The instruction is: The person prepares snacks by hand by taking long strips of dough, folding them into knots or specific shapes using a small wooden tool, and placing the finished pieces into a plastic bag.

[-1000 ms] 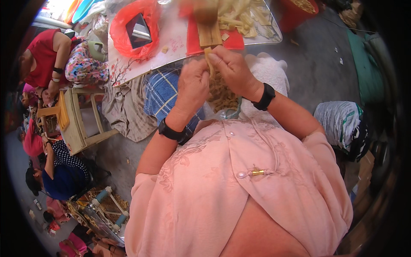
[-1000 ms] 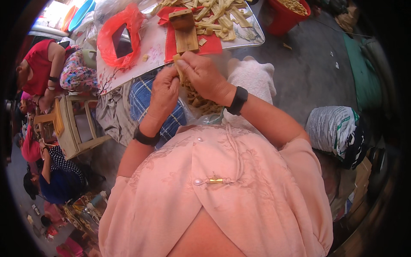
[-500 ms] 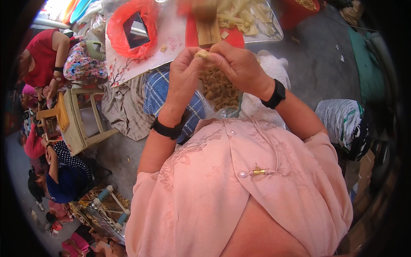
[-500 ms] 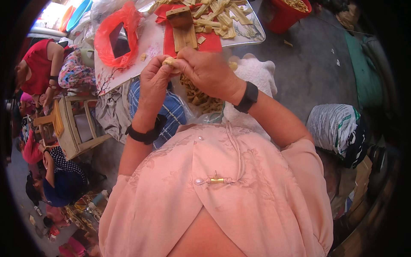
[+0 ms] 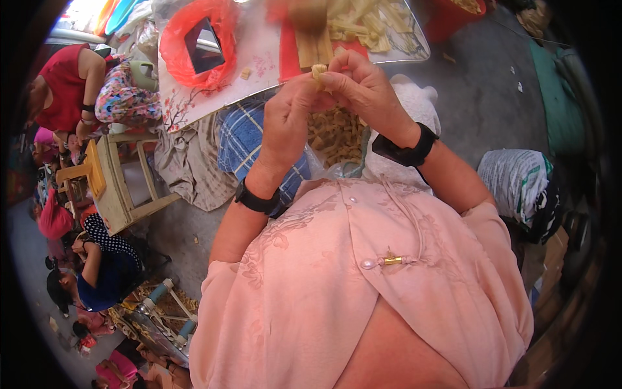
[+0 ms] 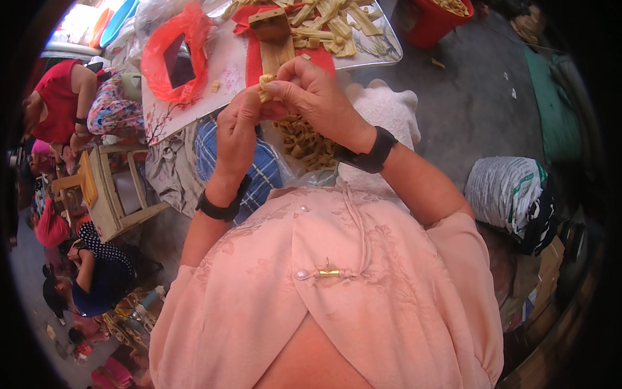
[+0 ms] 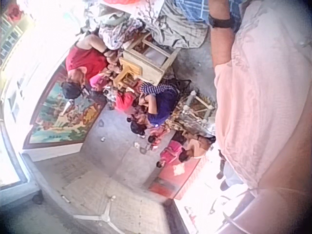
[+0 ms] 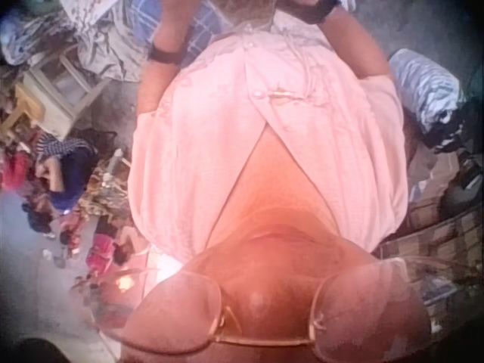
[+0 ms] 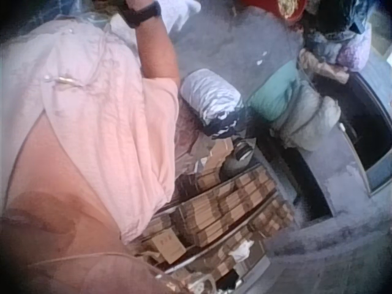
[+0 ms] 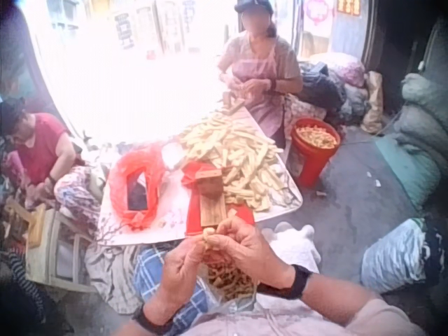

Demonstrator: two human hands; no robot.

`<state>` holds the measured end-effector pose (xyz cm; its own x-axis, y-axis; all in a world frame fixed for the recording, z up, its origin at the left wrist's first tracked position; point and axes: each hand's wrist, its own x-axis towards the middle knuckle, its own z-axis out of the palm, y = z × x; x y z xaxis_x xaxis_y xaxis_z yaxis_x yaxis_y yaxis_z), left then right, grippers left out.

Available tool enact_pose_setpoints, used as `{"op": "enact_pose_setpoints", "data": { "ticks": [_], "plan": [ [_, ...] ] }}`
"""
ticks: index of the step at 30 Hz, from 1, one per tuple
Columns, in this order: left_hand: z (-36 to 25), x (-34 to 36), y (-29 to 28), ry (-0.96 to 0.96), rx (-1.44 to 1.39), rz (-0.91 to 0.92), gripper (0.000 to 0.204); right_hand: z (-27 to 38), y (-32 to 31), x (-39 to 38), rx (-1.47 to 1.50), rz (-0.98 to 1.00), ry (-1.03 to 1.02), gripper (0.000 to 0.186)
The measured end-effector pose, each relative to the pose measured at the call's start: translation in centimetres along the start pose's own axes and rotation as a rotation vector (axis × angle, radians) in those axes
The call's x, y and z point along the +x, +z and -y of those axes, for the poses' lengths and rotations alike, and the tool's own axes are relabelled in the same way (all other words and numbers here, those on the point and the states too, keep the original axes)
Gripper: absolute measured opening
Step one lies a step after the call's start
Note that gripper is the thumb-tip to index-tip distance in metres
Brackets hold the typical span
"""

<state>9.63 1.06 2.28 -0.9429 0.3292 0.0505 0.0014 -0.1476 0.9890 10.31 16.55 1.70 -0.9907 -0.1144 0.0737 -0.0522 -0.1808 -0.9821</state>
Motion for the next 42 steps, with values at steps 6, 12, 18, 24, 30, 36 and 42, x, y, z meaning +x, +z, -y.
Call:
{"op": "enact_pose_setpoints", "data": {
  "ticks": [6, 12, 18, 24, 30, 36, 42],
  "plan": [
    [-0.7, 0.9, -1.6, 0.126, 0.444, -0.033, 0.014, 0.4, -3.0, 0.6, 0.23, -0.055, 0.347, 0.033],
    [-0.7, 1.5, -2.5, 0.143, 0.526, -0.06, 0.016, 0.6, -2.8, 0.5, 0.242, -0.059, 0.303, 0.023],
    [-0.7, 1.1, -0.4, 0.505, 1.159, 0.088, 0.033, -1.0, -0.9, 0.4, 0.232, 0.078, 0.253, 0.012],
    [0.4, 1.2, -2.1, 0.46, 1.249, 0.176, 0.018, -1.9, -1.0, -0.9, -0.019, 0.178, 0.368, 0.019],
    [1.9, 3.8, -4.2, 0.584, 1.307, 0.15, 0.02, 0.5, 0.4, 0.0, -0.056, 0.097, 0.178, 0.023],
    [2.4, 5.8, -4.1, -0.071, 0.185, 0.208, 0.019, -1.1, -3.0, 3.2, -0.283, -0.059, 0.055, 0.026],
    [2.9, 7.9, -4.2, -0.158, 0.162, 0.153, 0.018, -2.2, -4.2, 4.8, -0.422, -0.098, 0.079, 0.022]
  ]
}}
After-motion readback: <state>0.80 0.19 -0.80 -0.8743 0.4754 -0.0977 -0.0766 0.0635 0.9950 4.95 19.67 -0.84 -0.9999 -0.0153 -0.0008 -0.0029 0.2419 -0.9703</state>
